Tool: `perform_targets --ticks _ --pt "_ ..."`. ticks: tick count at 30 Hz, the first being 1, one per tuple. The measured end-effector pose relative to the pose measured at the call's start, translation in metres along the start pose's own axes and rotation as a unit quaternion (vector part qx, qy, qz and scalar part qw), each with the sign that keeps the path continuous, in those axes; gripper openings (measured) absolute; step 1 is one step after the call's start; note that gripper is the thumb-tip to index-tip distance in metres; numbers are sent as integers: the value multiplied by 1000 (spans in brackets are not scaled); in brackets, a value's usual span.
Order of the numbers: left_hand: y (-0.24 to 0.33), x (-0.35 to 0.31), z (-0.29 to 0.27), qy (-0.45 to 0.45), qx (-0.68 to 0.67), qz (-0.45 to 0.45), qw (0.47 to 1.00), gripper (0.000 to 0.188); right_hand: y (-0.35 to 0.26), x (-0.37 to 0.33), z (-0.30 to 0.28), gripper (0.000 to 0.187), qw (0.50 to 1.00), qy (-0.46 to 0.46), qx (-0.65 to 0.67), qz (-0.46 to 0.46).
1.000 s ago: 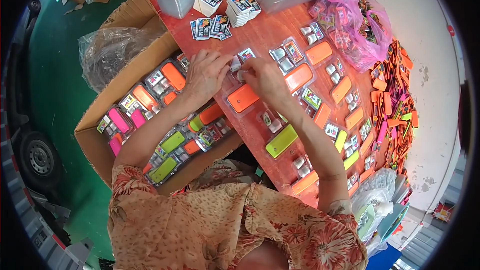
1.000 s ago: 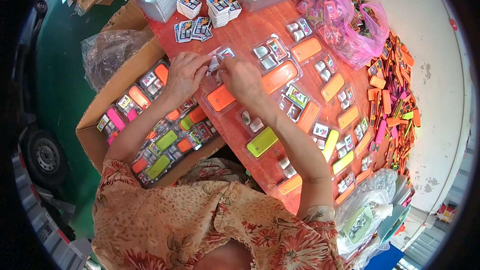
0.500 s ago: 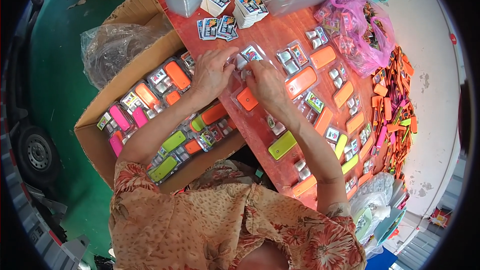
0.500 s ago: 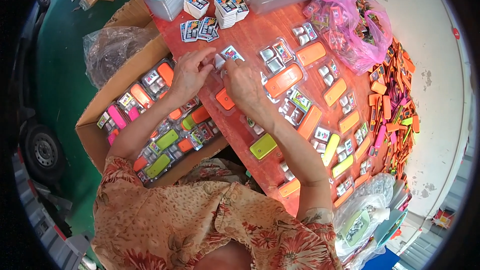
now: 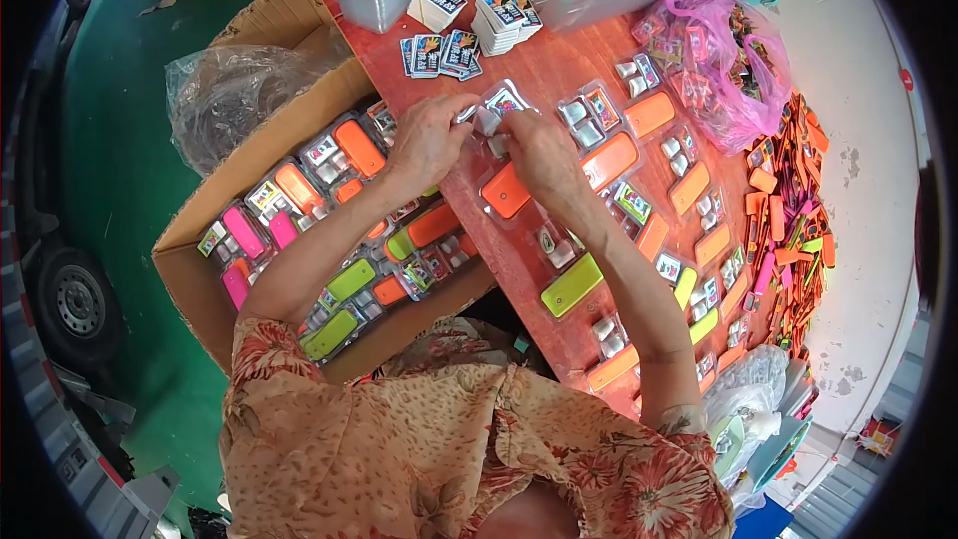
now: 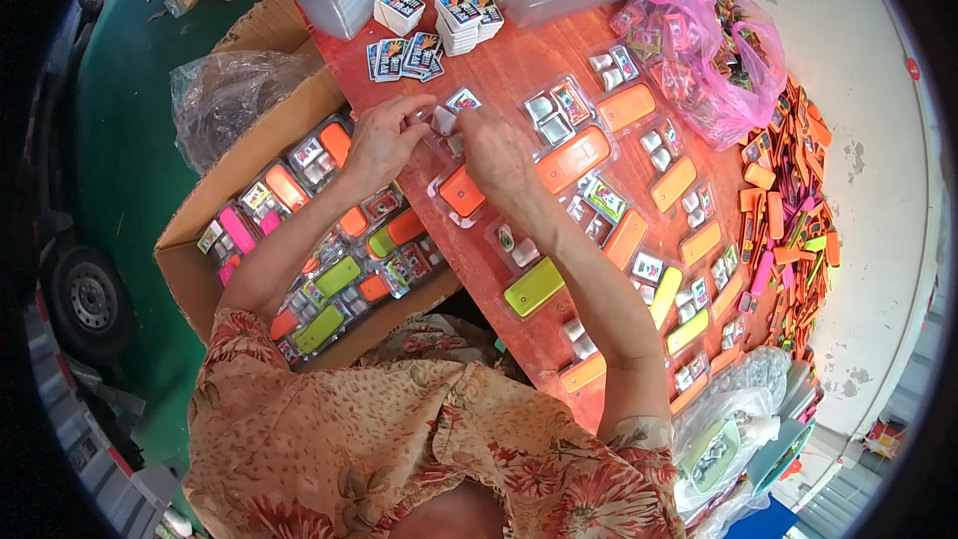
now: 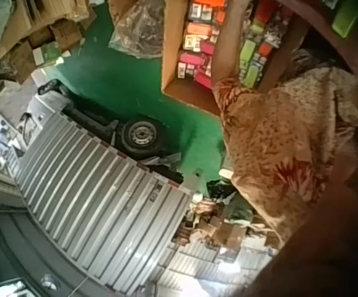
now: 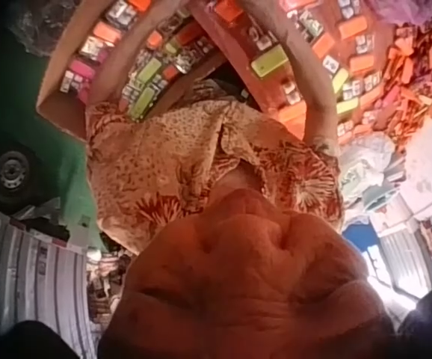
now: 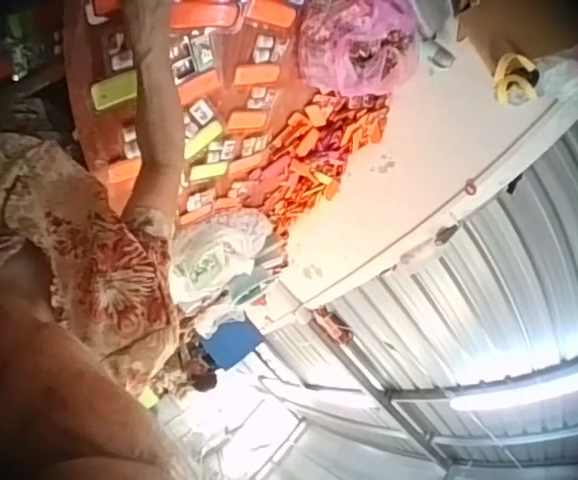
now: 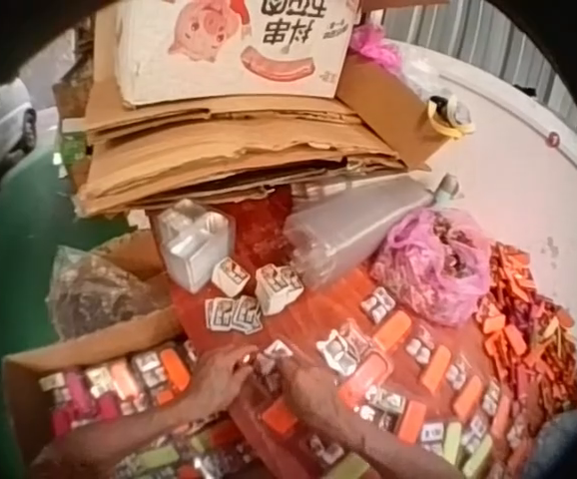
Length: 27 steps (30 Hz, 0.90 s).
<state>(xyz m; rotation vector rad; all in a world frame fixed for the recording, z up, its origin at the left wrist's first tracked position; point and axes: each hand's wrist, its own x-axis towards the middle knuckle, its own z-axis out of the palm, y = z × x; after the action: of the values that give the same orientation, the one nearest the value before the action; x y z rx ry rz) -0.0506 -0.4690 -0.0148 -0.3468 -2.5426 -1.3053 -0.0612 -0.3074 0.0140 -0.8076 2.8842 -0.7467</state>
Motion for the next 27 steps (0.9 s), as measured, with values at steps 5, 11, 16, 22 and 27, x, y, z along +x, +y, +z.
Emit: perform_targets --ticks 5,11,16,22,27 --pt "1 0 -3 -40 -50 -78 995 34 -4 -1 -7 11 997 -9 67 44" --pt "3 2 -2 -56 -74 -106 990 37 13 11 -10 10 990 -59 127 -18" --pt "-2 2 4 -41 -63 -83 994 44 9 20 -13 9 991 -94 72 69" --pt "2 1 5 -34 -74 -100 992 44 1 3 8 9 991 9 -133 13" --pt "6 1 0 -35 -76 -126 988 43 0 6 -8 13 997 -25 -35 67"
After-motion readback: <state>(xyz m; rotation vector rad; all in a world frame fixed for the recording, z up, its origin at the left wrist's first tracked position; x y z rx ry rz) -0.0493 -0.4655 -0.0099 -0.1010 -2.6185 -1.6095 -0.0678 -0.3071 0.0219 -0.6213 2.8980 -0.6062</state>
